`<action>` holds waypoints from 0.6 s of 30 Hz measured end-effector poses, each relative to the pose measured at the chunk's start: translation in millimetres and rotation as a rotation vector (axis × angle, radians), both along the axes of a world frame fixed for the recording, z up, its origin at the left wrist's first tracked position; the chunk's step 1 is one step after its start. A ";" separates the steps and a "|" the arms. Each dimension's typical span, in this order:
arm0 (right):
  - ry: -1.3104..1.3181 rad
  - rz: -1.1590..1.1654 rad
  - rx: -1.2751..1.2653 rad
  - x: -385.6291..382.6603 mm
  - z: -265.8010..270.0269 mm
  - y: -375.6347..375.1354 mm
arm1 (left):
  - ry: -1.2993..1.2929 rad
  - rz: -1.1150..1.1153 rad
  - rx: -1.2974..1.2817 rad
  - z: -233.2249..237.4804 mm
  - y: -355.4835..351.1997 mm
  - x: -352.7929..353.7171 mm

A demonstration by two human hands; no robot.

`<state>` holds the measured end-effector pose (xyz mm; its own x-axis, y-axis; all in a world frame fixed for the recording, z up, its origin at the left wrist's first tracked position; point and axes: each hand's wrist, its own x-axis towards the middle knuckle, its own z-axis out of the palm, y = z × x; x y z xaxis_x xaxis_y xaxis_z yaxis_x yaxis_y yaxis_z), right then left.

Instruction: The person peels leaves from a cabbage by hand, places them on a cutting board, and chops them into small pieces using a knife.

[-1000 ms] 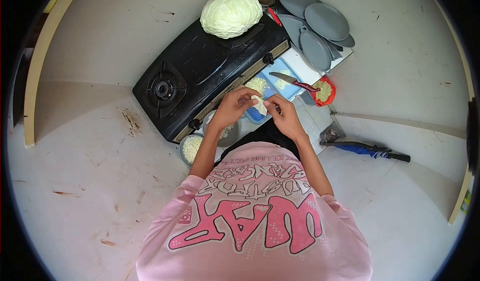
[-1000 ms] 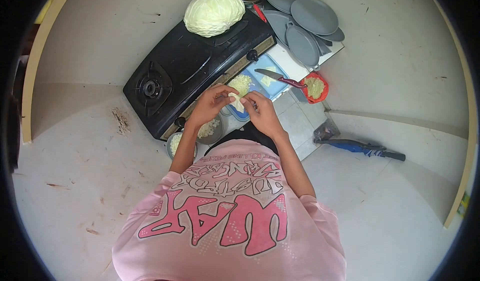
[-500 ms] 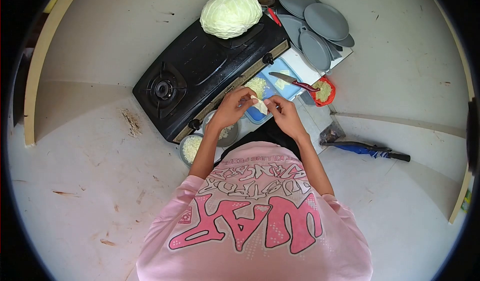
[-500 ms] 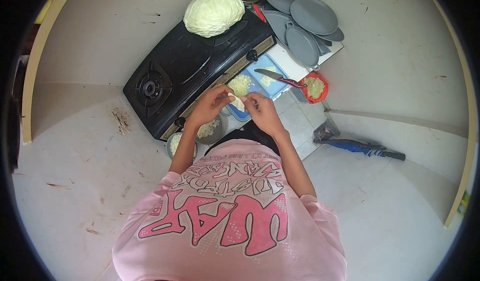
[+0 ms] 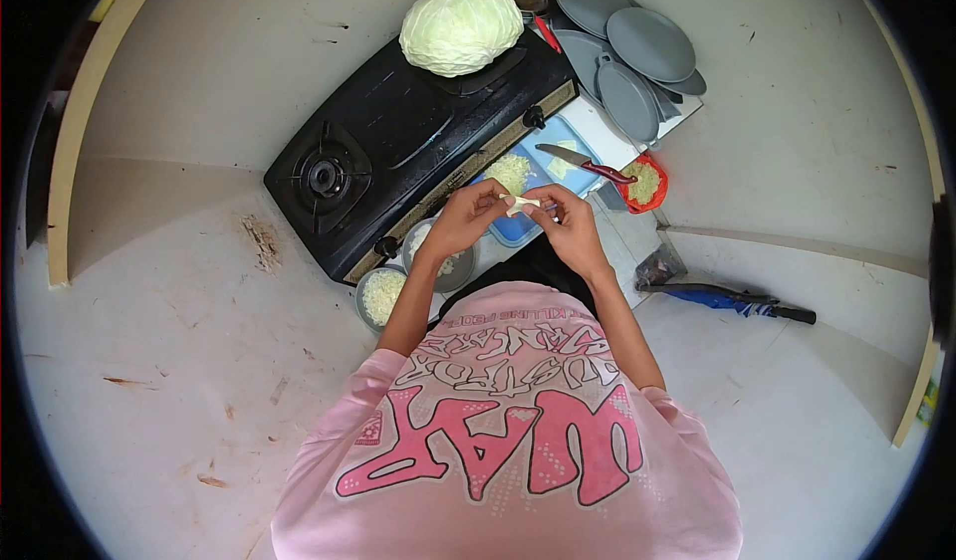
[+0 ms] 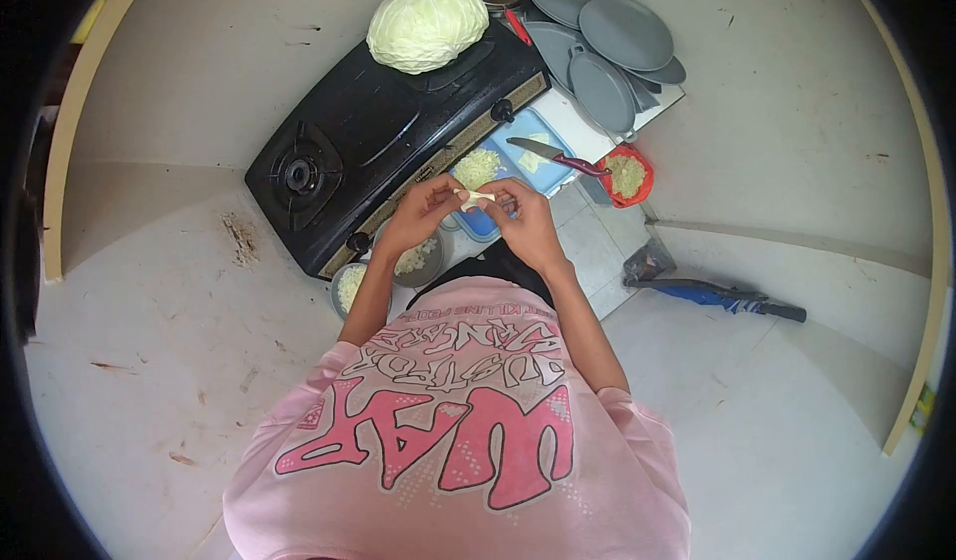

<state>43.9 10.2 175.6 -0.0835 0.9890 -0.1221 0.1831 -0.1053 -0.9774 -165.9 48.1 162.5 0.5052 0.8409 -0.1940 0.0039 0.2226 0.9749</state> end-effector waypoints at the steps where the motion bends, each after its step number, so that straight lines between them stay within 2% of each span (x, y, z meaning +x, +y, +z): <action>1: -0.007 -0.003 0.009 -0.5 1.0 -0.4 | -0.014 0.001 -0.020 -1.7 -0.3 0.4; 9: -0.190 -0.006 0.114 -3.7 17.5 -0.1 | 0.036 -0.016 -0.012 6.0 0.0 1.9; 15: -0.201 0.005 0.195 -3.5 17.0 -0.2 | 0.093 -0.006 0.012 12.0 2.9 -0.5; 18: -0.177 -0.007 0.142 -6.1 22.9 -1.3 | 0.119 -0.005 0.021 10.8 5.7 -4.3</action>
